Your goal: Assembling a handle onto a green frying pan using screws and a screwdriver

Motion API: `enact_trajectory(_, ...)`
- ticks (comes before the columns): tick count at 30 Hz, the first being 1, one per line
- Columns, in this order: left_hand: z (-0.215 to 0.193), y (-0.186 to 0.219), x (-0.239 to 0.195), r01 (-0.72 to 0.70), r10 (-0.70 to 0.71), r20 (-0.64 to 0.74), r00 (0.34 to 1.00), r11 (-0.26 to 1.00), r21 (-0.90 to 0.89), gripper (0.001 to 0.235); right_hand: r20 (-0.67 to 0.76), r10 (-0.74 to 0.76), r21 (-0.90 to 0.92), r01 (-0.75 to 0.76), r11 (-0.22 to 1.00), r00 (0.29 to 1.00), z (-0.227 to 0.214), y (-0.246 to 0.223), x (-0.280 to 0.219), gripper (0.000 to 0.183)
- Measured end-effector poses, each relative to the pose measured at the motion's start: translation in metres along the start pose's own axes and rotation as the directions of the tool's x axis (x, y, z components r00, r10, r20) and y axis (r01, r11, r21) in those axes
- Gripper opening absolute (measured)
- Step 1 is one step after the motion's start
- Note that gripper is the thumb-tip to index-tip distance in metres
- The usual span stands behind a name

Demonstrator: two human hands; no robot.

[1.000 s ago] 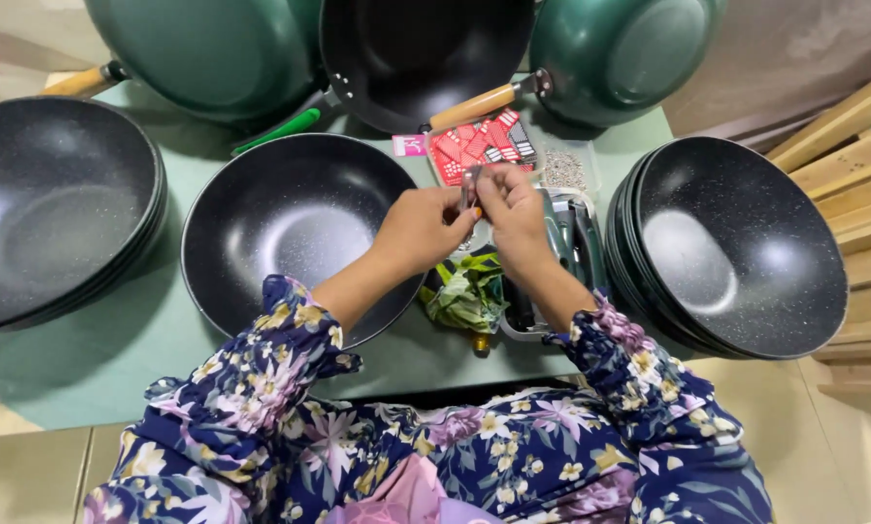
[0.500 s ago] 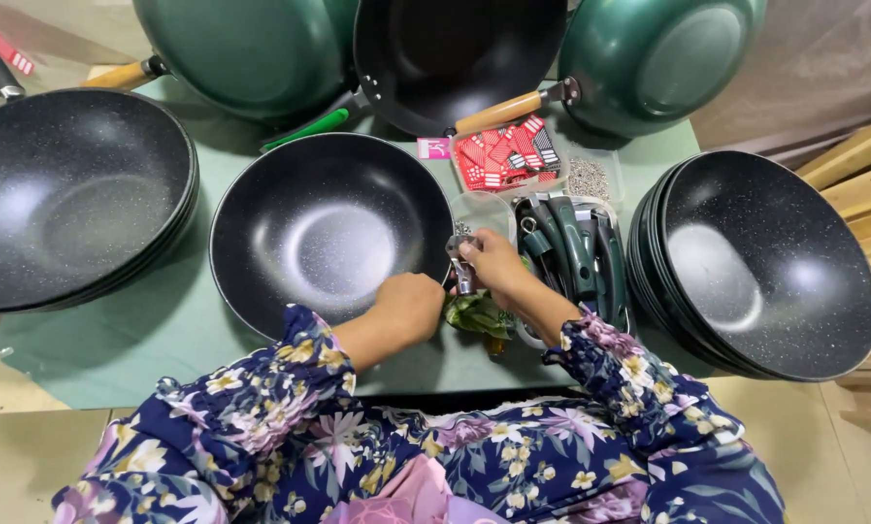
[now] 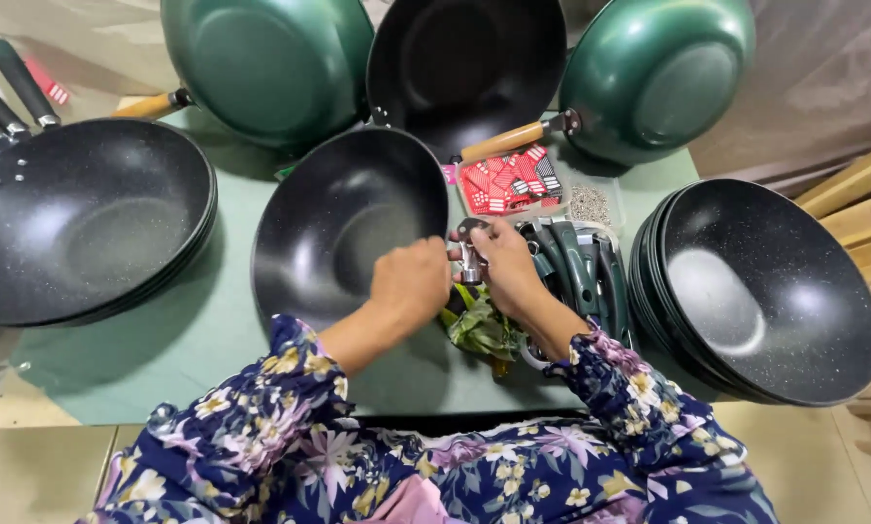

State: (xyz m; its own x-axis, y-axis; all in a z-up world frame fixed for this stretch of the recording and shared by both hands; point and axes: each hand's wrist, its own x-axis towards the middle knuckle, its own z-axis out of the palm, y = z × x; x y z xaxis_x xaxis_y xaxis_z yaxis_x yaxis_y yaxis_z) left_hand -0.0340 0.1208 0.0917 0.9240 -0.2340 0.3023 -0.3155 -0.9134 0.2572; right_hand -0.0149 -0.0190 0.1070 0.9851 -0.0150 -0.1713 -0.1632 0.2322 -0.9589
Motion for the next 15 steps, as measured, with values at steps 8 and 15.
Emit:
enact_trajectory(8,-0.041,-0.020,0.032,0.098,-0.165,-0.398,0.902,0.978,-0.184,0.030,0.261,-0.053,0.243,-0.013,0.970,0.964,-0.007,0.021,0.032,0.017)
enact_trajectory(15,-0.081,-0.029,0.031,-0.001,-0.405,-0.572,0.713,0.816,-0.578,0.034,0.269,-0.212,0.324,0.119,0.939,0.940,0.018,-0.008,0.036,0.021)
